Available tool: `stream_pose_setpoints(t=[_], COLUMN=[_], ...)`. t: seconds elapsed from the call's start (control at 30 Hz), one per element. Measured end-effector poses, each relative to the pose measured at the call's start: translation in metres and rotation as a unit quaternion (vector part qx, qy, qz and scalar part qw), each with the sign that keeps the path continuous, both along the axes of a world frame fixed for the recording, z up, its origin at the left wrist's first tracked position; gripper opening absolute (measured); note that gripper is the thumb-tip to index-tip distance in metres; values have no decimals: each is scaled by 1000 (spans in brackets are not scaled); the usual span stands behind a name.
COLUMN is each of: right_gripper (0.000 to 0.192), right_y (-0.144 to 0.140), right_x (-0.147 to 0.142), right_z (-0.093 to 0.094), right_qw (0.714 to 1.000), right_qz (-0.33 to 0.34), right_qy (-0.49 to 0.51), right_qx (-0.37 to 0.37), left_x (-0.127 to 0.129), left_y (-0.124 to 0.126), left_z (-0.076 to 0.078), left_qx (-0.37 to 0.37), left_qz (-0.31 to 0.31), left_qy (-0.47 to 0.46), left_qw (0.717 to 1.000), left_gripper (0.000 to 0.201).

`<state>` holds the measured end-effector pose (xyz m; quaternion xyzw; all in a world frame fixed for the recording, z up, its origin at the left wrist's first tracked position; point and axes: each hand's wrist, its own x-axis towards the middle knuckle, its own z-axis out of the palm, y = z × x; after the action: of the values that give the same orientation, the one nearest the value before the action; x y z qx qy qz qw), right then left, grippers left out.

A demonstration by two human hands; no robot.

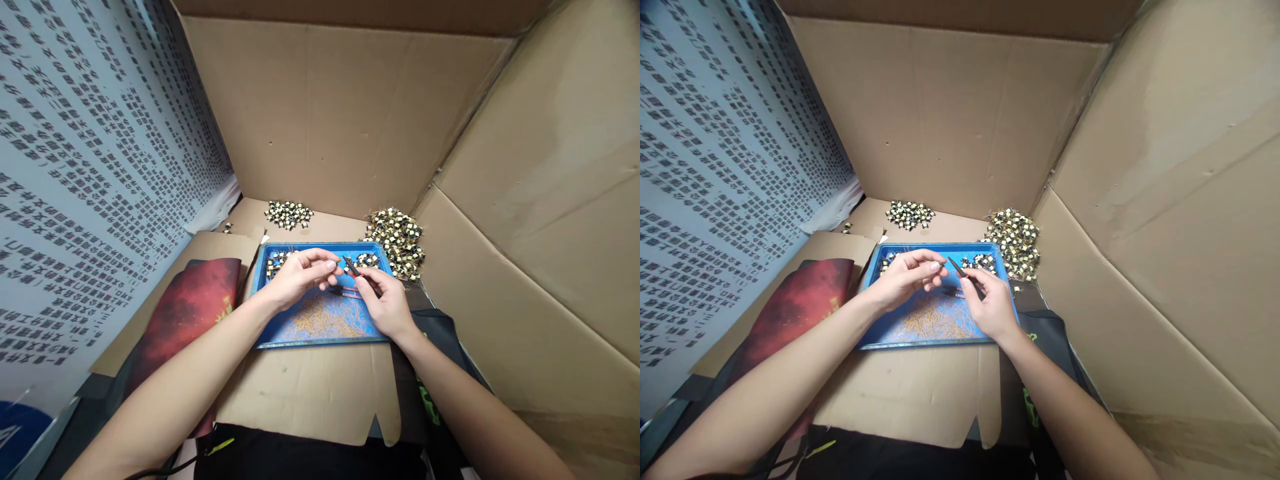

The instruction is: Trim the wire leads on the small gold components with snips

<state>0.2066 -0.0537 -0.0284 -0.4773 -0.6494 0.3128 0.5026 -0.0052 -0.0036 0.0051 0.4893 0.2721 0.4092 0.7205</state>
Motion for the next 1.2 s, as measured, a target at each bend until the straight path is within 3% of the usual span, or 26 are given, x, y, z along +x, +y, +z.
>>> stream_pose_setpoints(t=[0.13, 0.23, 0.4, 0.53, 0.67, 0.87, 1.03, 1.2], right_gripper=[37, 36, 27, 28, 31, 32, 30, 40], right_y=[6, 9, 7, 5, 5, 3, 6, 17], right_x=[8, 17, 13, 5, 7, 6, 5, 20], right_z=[9, 16, 10, 1, 1, 7, 11, 10], right_qw=[996, 994, 997, 999, 997, 996, 1000, 996], right_qz=[-71, -112, -17, 30, 49, 52, 0, -81], right_qy=[43, 19, -63, -10, 47, 52, 11, 27], right_qx=[-16, 11, 38, -8, -43, -56, -25, -23], left_x=[1, 2, 3, 2, 1, 0, 0, -1], left_y=[-2, -2, 4, 5, 3, 2, 1, 1], left_z=[1, 1, -5, -7, -6, -5, -2, -1], left_qx=[42, 52, 50, 66, 82, 99, 112, 121], left_qz=[13, 14, 31, 34, 21, 5, 10, 28], left_qy=[20, 25, 8, 21, 43, 56, 47, 32], left_qw=[999, 998, 998, 997, 995, 994, 993, 992], left_gripper=[31, 35, 38, 37, 35, 34, 34, 32])
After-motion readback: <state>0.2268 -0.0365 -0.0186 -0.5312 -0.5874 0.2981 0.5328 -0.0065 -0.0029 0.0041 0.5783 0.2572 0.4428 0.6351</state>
